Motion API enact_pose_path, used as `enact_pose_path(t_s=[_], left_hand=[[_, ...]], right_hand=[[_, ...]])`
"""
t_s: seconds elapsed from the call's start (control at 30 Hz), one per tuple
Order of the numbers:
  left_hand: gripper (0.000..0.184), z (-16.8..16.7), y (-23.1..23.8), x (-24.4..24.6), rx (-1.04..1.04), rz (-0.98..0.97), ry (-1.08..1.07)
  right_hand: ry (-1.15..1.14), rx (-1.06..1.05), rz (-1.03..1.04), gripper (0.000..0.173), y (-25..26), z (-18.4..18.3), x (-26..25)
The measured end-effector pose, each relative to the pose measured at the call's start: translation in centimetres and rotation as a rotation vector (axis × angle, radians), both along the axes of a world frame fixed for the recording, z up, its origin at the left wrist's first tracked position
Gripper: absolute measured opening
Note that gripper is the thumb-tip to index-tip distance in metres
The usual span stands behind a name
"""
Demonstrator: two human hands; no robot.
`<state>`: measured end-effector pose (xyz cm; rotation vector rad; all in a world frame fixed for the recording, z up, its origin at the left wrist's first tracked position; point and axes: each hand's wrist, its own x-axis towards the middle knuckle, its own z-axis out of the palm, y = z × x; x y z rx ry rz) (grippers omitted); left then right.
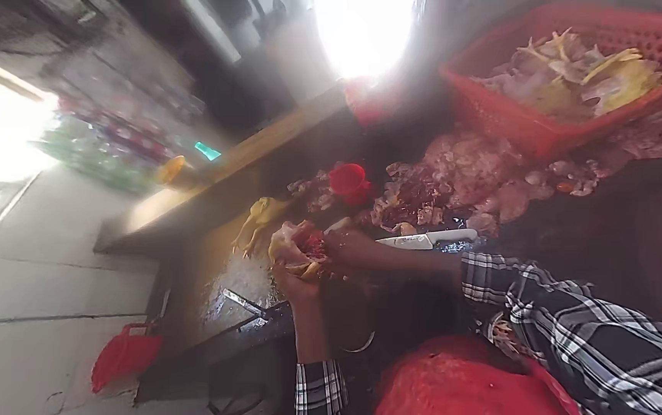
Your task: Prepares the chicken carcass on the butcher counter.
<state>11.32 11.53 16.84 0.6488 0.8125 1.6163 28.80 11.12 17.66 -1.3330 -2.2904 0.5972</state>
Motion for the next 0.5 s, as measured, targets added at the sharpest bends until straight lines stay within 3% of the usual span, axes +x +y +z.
enact_pose_path(t_s=[0.13, 0.3, 0.5], left_hand=[[0.040, -0.4, 0.1, -0.9, -0.029, 0.031, -0.096], [0.039, -2.3, 0.9, -1.8, -0.018, 0.065, -0.123], [0.033, -1.9, 2.7, -1.1, -0.050, 0.031, -0.058]], right_hand=[[0.060, -0.041, 0.076, 0.052, 0.8, -0.1, -0.4], [0.259, -0.016, 0.140, 0.042, 1.9, -4.6, -1.7], [0.665, -0.284, 0.099, 0.036, 4.9, -9.2, -1.8]])
